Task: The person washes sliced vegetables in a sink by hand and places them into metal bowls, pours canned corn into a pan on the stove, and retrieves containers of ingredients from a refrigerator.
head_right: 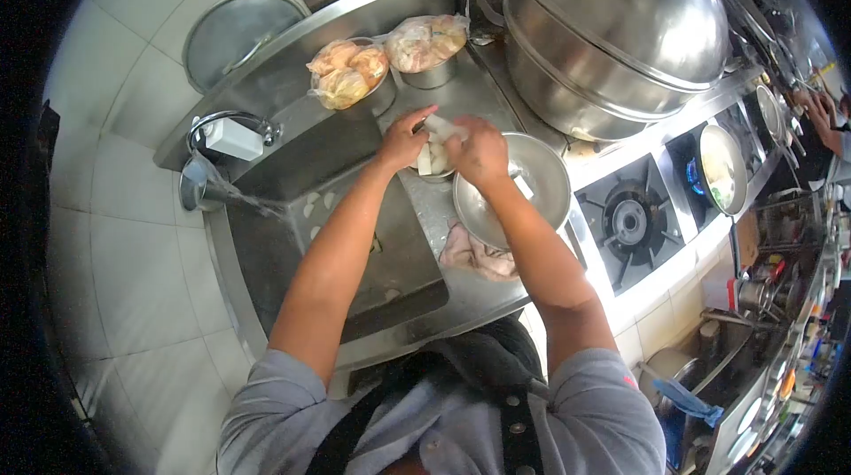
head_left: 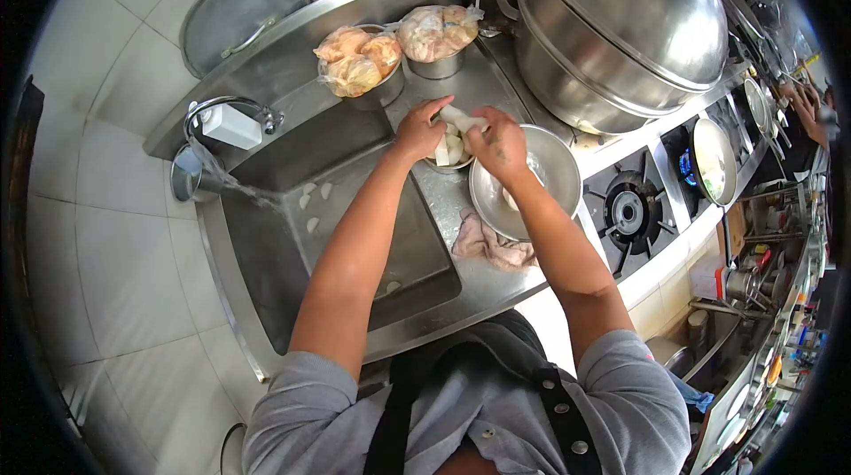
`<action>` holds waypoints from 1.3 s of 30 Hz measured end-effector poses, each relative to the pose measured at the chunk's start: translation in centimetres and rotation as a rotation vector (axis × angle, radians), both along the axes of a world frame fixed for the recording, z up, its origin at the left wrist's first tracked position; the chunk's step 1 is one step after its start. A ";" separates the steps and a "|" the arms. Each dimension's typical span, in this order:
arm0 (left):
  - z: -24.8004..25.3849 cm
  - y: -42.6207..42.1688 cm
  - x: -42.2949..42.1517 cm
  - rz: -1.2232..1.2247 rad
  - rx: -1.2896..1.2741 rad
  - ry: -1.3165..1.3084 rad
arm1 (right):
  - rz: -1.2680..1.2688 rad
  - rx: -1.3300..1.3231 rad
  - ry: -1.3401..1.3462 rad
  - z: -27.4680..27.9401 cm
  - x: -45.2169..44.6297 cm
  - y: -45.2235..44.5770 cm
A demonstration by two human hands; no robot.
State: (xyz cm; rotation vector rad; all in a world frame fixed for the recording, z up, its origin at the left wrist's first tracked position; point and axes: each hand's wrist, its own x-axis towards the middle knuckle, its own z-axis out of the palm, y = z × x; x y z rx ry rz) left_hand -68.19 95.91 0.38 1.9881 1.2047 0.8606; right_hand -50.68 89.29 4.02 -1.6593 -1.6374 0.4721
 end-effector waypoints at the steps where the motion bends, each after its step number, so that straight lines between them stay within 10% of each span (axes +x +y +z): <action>1: -0.1 0.1 0.0 -0.002 0.037 0.017 | -0.049 -0.045 0.075 0.8 0.3 -0.1; 15: -1.0 0.8 -0.4 0.234 -0.178 -0.156 | -0.080 -0.029 0.329 -0.7 0.1 0.7; 19: -1.6 -0.5 0.9 0.444 -0.039 -0.139 | 0.012 0.050 -0.092 -1.7 -1.4 0.1; 25: -1.1 -1.1 0.9 0.426 -0.090 -0.171 | -0.061 -0.118 -0.035 -2.0 -1.7 1.4; 27: -3.3 0.1 0.7 0.361 -0.052 -0.444 | -0.127 0.229 -0.154 -2.7 -1.0 1.7; 33: -2.6 -1.4 -18.3 0.651 -0.356 -0.901 | 0.148 -0.189 0.611 4.5 -9.3 -2.2; 39: -0.8 -0.5 -40.1 0.860 -0.161 -1.269 | 0.494 -0.478 0.644 -4.7 -21.7 -3.5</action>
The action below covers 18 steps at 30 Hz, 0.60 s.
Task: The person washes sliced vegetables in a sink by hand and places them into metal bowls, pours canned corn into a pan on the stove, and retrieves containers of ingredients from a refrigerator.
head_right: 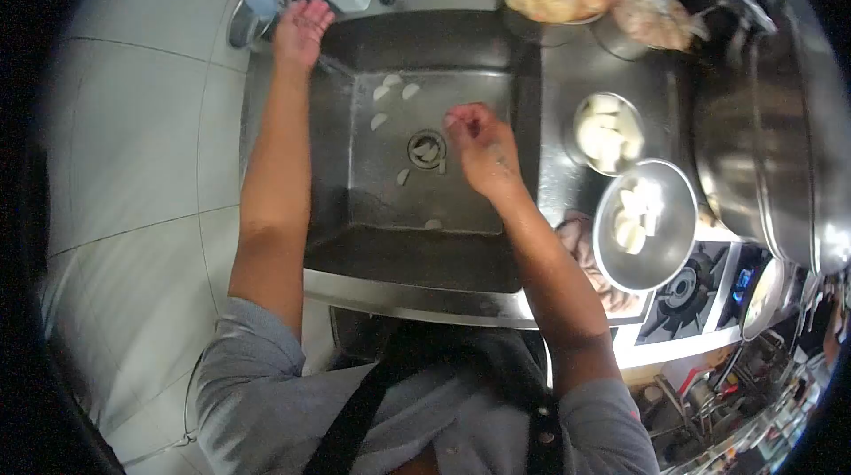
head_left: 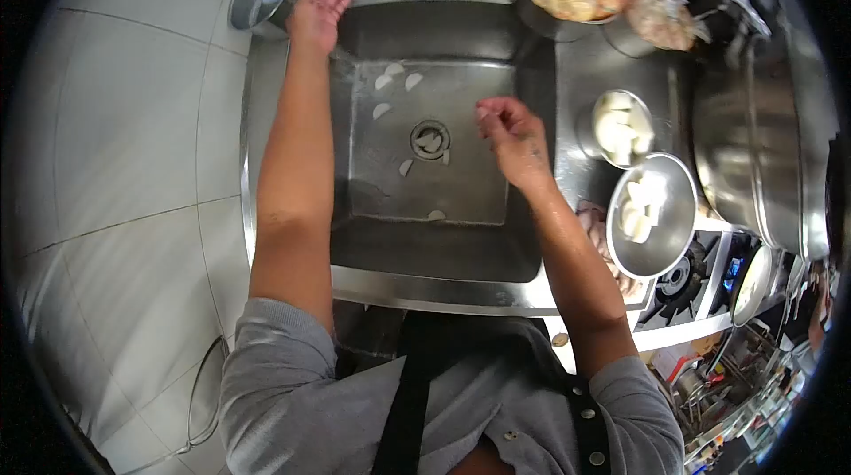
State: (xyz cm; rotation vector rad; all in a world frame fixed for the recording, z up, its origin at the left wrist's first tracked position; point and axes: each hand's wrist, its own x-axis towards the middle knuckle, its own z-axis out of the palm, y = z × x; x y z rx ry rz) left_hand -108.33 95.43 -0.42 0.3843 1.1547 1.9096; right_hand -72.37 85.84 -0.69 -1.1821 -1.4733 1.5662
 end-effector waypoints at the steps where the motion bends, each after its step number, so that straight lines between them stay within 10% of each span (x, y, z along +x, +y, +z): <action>1: 1.0 -0.9 0.1 0.044 0.018 0.084 | 0.053 -0.023 -0.003 -3.1 -1.5 -0.6; 5: -10.5 -6.3 -1.1 -0.138 -0.520 0.704 | 0.264 -0.135 -0.454 -16.6 -4.6 -2.8; 7: -24.2 -10.5 -1.0 -0.130 -0.718 1.106 | 0.265 -0.075 -0.597 -24.2 -5.2 -4.2; 8: -22.7 -12.0 1.3 -0.328 -0.972 0.946 | 0.265 -0.082 -0.659 -24.9 -6.0 -4.1; 18: -34.6 -13.3 -0.1 -0.621 -0.783 1.603 | 0.557 0.169 -0.953 -34.5 -9.9 -4.2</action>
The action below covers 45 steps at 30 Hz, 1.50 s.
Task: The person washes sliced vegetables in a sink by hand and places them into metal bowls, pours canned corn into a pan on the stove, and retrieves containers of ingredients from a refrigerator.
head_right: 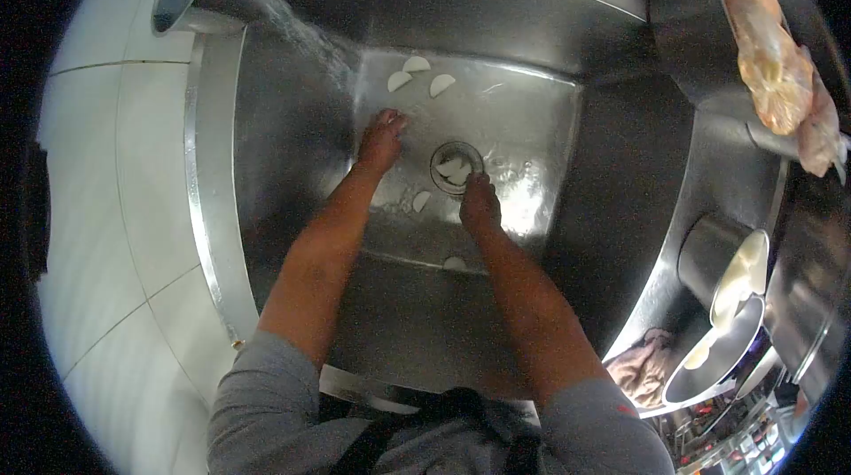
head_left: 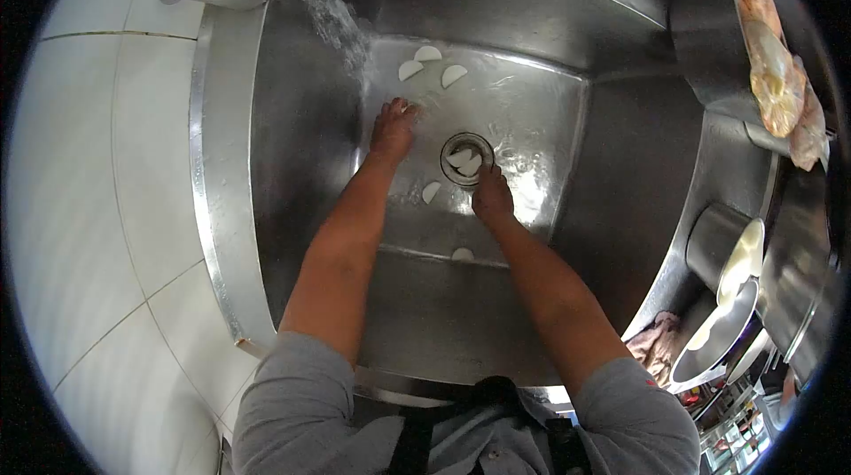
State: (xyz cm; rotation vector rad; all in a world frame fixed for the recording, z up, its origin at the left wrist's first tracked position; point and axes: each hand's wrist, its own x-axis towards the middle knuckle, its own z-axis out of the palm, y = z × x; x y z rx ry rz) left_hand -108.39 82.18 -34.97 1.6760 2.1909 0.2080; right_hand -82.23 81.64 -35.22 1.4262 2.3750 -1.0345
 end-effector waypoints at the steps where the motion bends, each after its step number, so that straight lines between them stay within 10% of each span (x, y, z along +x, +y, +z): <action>1: -0.9 0.3 -0.4 -0.026 -0.044 0.018 | 0.027 0.041 0.083 0.1 0.6 -0.2; 5: -2.1 3.1 -2.1 0.327 0.084 -0.220 | -0.033 0.104 0.510 0.8 -0.2 1.7; 13: 0.4 10.9 -0.1 0.144 0.037 -0.101 | 0.372 0.167 -0.018 1.0 -4.1 3.8; 38: -1.6 -3.2 1.9 0.202 0.240 -0.120 | 0.184 0.003 0.132 1.3 -1.5 2.6; 41: 0.8 -3.9 3.3 0.080 0.089 -0.140 | -0.097 -0.126 0.432 -1.3 0.8 0.7; 45: 1.9 -4.1 5.5 -0.147 0.066 -0.187 | -0.659 -1.017 0.327 0.7 3.0 0.3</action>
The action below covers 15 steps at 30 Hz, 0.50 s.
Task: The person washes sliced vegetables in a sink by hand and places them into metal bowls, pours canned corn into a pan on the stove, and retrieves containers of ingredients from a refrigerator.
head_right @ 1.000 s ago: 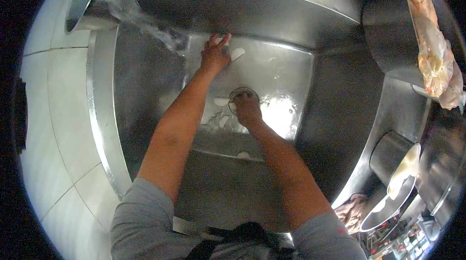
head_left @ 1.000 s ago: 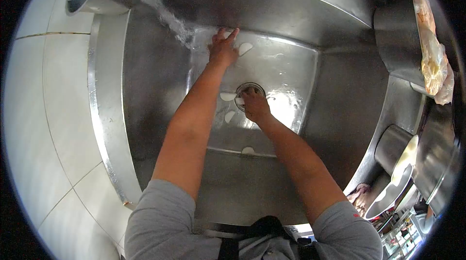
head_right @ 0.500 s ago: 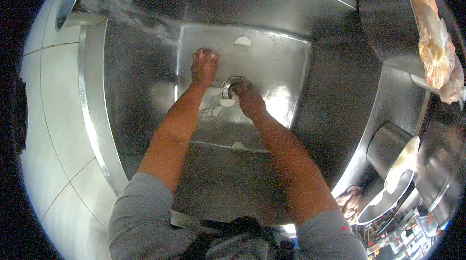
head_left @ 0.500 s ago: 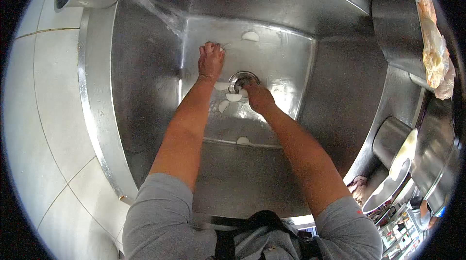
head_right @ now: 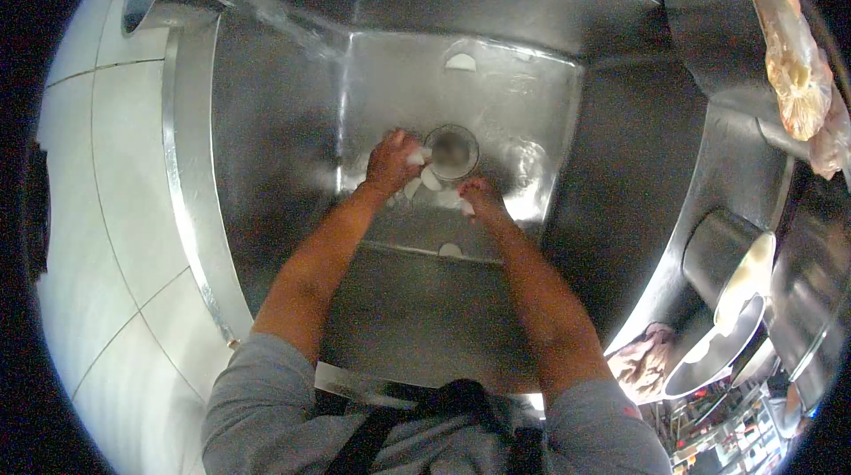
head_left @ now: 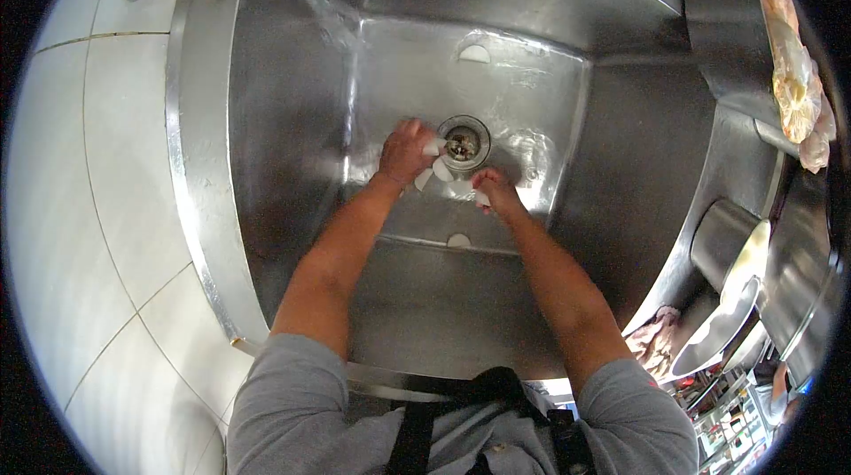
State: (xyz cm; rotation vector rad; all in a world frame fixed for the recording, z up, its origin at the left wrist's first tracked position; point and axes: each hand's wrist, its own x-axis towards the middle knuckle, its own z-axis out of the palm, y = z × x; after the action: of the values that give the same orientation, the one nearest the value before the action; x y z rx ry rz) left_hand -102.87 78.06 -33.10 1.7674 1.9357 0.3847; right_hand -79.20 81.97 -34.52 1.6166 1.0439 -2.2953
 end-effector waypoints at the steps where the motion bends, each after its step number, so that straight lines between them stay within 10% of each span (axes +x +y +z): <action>1: -0.4 0.0 0.3 -0.017 -0.002 0.052 | -0.022 -0.069 -0.004 -1.4 0.9 -1.2; 6: -2.6 -0.3 0.8 0.022 -0.126 0.054 | 0.460 0.951 -0.096 -4.1 1.2 -7.4; 15: -1.4 -6.2 -0.6 0.372 -0.361 0.082 | 0.938 0.765 -0.131 0.7 -0.1 -12.0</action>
State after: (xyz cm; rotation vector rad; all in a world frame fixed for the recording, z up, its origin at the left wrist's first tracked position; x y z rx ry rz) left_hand -103.45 71.83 -34.50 1.2151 2.2290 0.0749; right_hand -79.33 69.98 -33.86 0.9987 2.1858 -1.2054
